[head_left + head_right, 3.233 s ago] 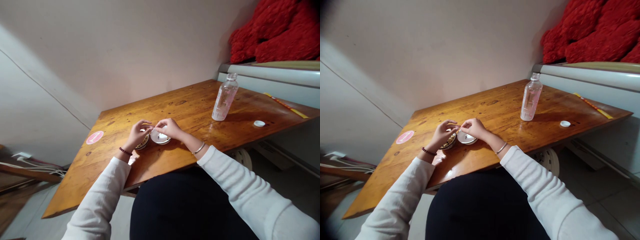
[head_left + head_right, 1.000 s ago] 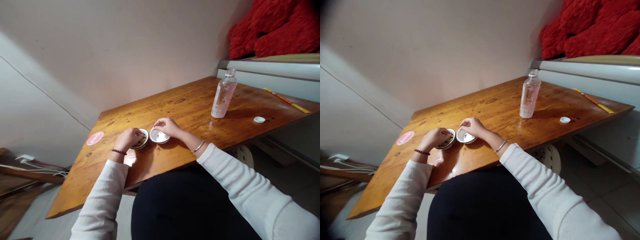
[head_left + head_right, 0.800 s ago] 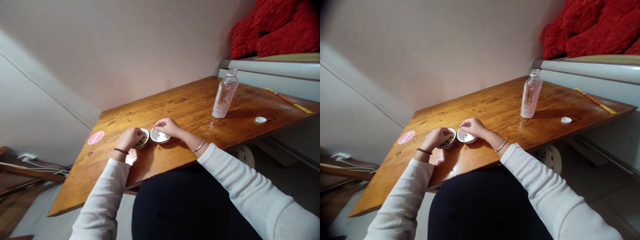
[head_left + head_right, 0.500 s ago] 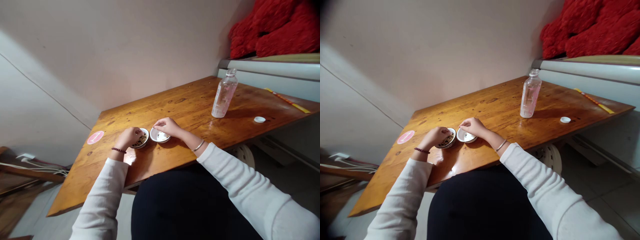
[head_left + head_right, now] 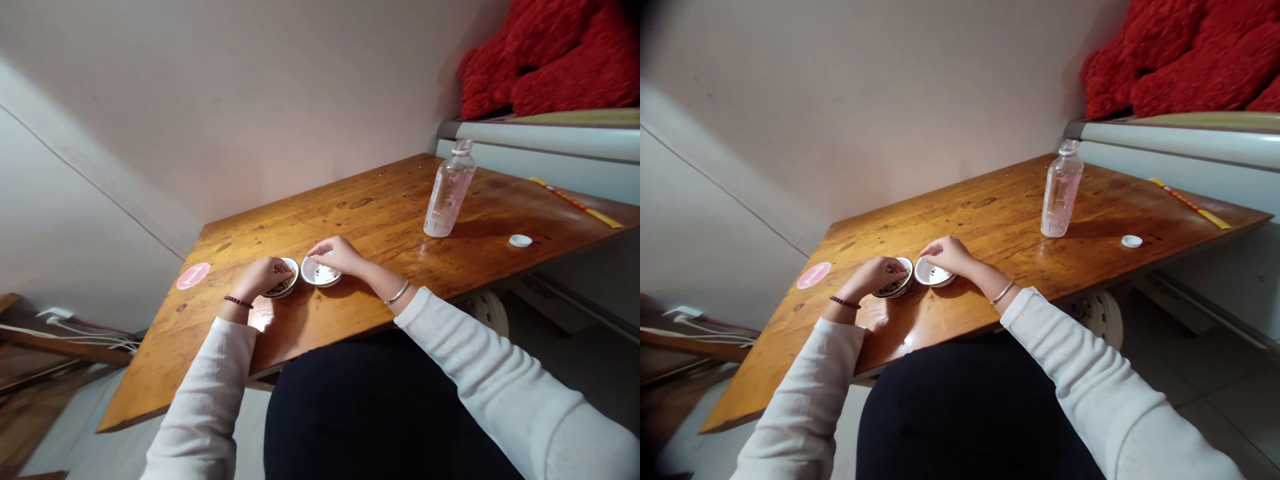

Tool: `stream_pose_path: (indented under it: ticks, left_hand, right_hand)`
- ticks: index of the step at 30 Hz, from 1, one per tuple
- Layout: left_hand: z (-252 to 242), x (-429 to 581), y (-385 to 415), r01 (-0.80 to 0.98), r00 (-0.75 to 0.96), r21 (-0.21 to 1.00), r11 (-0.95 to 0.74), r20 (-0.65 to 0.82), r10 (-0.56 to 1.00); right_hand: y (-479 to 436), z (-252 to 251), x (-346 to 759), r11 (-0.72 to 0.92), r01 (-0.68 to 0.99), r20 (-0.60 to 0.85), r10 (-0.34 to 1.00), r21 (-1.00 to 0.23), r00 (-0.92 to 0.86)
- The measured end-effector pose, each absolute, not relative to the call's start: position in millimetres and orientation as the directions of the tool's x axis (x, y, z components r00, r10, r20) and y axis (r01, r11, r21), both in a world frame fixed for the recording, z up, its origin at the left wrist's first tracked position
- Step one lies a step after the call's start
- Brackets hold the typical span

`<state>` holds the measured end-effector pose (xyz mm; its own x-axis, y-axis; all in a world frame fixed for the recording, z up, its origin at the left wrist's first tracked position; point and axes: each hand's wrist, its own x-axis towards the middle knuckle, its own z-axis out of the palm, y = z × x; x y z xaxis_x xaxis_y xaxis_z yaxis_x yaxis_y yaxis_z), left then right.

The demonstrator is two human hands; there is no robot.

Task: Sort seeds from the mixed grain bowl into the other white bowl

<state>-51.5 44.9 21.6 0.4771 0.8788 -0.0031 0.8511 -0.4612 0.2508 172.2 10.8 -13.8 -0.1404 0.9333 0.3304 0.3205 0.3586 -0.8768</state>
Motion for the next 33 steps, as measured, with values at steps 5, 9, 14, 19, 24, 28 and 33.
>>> stream_pose_path:
  ticks: [5,9,14,19,24,28,33]
  left_hand:
    - [26.1,-49.1,41.1,0.871,0.453,0.216,-0.442,-0.004,0.891]
    - [28.9,-48.5,39.3,0.857,0.455,0.280,-0.433,-0.014,0.891]
    - [24.6,-49.1,42.0,0.814,0.504,0.347,-0.466,-0.022,0.864]
    - [20.8,-46.8,42.1,0.838,0.493,0.272,-0.473,-0.006,0.870]
    - [22.3,-46.8,41.1,0.847,0.488,0.241,-0.474,0.000,0.873]
    - [25.1,-47.1,42.9,0.844,0.450,0.302,-0.444,0.056,0.892]
    - [24.5,-33.9,39.0,0.562,0.447,0.684,-0.466,0.223,0.866]
  right_hand:
    - [12.6,-14.5,173.1,0.368,0.333,0.348,0.930,-0.868,-0.120]
    - [14.7,-16.1,173.8,0.390,0.340,0.370,0.921,-0.856,-0.125]
    - [17.4,-18.8,174.2,0.399,0.346,0.382,0.916,-0.849,-0.121]
    - [18.9,-21.6,173.4,0.392,0.325,0.375,0.920,-0.860,-0.118]
    - [16.8,-21.7,172.5,0.335,0.311,0.317,0.942,-0.889,-0.108]
    - [14.9,-20.0,173.0,0.341,0.318,0.325,0.940,-0.884,-0.104]
    - [12.7,-17.4,173.4,0.401,0.345,0.389,0.915,-0.848,-0.109]
